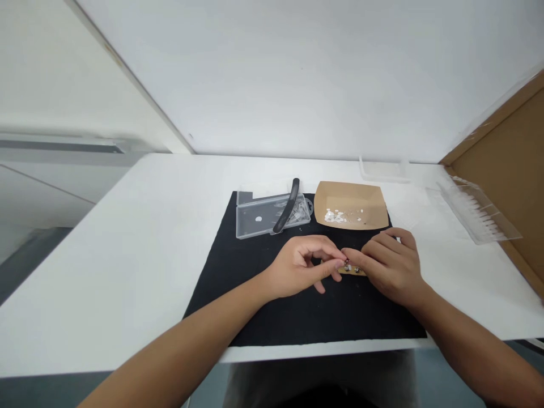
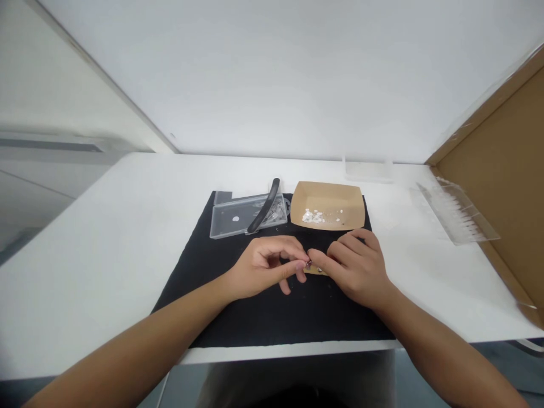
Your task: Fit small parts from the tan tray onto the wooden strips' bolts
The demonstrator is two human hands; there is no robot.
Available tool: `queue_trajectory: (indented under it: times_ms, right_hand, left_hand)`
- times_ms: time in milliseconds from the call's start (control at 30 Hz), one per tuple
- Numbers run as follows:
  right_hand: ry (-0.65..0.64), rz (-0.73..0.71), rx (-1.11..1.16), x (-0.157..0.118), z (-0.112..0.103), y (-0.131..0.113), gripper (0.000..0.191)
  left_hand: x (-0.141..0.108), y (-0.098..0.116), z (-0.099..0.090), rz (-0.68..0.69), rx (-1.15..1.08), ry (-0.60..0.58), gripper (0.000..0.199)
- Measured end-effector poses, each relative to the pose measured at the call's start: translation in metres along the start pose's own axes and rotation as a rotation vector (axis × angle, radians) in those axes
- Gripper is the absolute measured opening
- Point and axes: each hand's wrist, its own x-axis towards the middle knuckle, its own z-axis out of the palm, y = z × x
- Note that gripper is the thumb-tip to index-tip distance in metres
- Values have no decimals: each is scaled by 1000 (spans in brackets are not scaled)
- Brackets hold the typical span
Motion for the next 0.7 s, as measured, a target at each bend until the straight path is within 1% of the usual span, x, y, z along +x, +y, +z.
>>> queue_trajectory:
  times_ms: [67,200,433,567,700]
  right_hand:
    - [-8,10,5,-1,1,1,25]
    - [-10,20,5,-2,3,2,25]
    - [-26,23,-12,-1,5,1,22]
    - [-33,34,-6,0,6,0,23]
    - [-52,26,-7,0,6,-2,23]
  left_hand:
    - [0,0,-1,17,46,-1,29]
    - [-1,0,-3,125,197,2,25]
    - [-1,-2,1,393,591,118,12]
    - [0,-5,5,444,648,189,9]
    - [0,-10,8,436,698,279,8]
